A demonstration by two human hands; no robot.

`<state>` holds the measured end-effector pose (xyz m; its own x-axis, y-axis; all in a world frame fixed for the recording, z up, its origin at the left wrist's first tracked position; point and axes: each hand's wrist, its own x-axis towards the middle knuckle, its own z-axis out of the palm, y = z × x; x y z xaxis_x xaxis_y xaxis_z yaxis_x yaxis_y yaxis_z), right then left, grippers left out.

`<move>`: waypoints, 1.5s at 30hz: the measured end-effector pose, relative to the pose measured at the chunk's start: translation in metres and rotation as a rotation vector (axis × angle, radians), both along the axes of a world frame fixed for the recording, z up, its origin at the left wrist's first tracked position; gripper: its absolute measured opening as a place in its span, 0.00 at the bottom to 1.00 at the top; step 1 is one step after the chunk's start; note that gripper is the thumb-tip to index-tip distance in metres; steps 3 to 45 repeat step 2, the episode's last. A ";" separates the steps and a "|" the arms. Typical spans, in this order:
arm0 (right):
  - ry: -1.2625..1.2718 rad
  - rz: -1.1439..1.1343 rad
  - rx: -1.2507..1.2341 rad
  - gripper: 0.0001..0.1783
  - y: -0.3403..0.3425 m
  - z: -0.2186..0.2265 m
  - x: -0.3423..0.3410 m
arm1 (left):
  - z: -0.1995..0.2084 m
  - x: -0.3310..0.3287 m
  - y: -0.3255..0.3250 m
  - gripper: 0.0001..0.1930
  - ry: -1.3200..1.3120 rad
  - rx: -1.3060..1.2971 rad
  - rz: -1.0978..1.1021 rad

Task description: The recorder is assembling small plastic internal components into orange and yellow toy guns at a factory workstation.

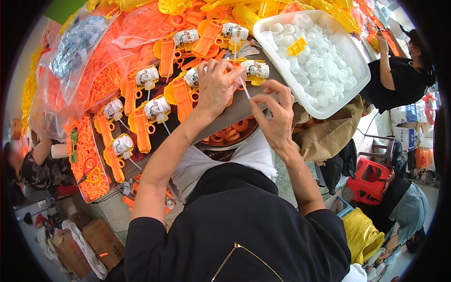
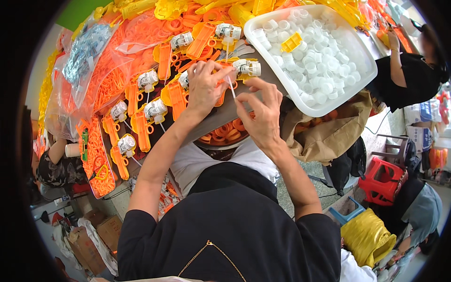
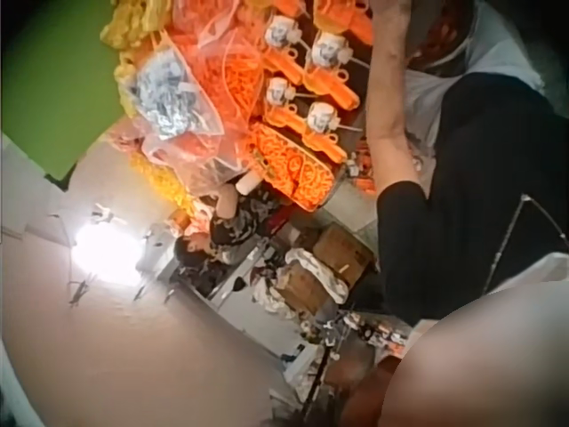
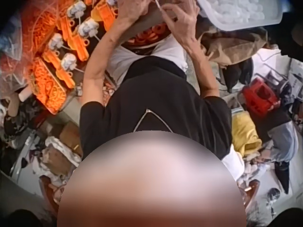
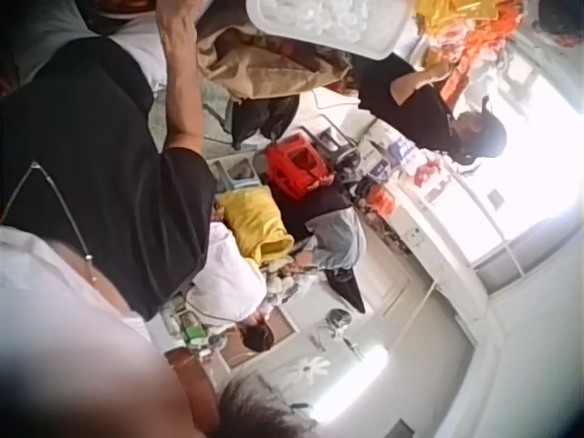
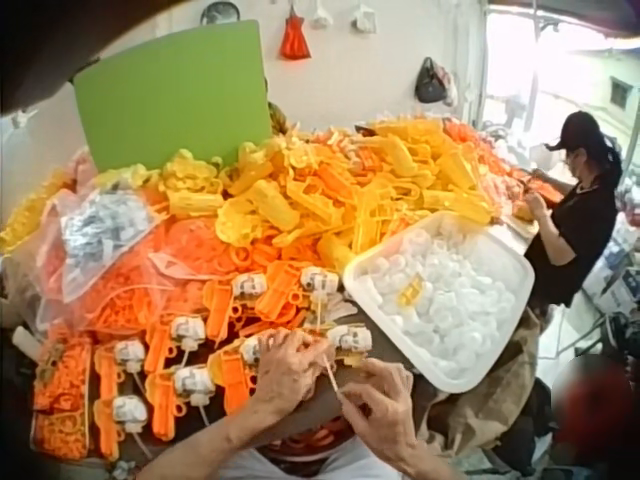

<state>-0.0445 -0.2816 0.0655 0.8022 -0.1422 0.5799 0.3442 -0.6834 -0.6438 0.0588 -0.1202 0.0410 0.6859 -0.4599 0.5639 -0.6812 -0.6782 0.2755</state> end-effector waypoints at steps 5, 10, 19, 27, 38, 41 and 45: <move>0.120 0.112 -0.217 0.13 -0.014 0.001 -0.001 | -0.006 0.002 0.003 0.15 0.163 0.062 -0.101; 0.120 0.112 -0.217 0.13 -0.014 0.001 -0.001 | -0.006 0.002 0.003 0.15 0.163 0.062 -0.101; 0.120 0.112 -0.217 0.13 -0.014 0.001 -0.001 | -0.006 0.002 0.003 0.15 0.163 0.062 -0.101; 0.120 0.112 -0.217 0.13 -0.014 0.001 -0.001 | -0.006 0.002 0.003 0.15 0.163 0.062 -0.101; 0.120 0.112 -0.217 0.13 -0.014 0.001 -0.001 | -0.006 0.002 0.003 0.15 0.163 0.062 -0.101; 0.120 0.112 -0.217 0.13 -0.014 0.001 -0.001 | -0.006 0.002 0.003 0.15 0.163 0.062 -0.101; 0.120 0.112 -0.217 0.13 -0.014 0.001 -0.001 | -0.006 0.002 0.003 0.15 0.163 0.062 -0.101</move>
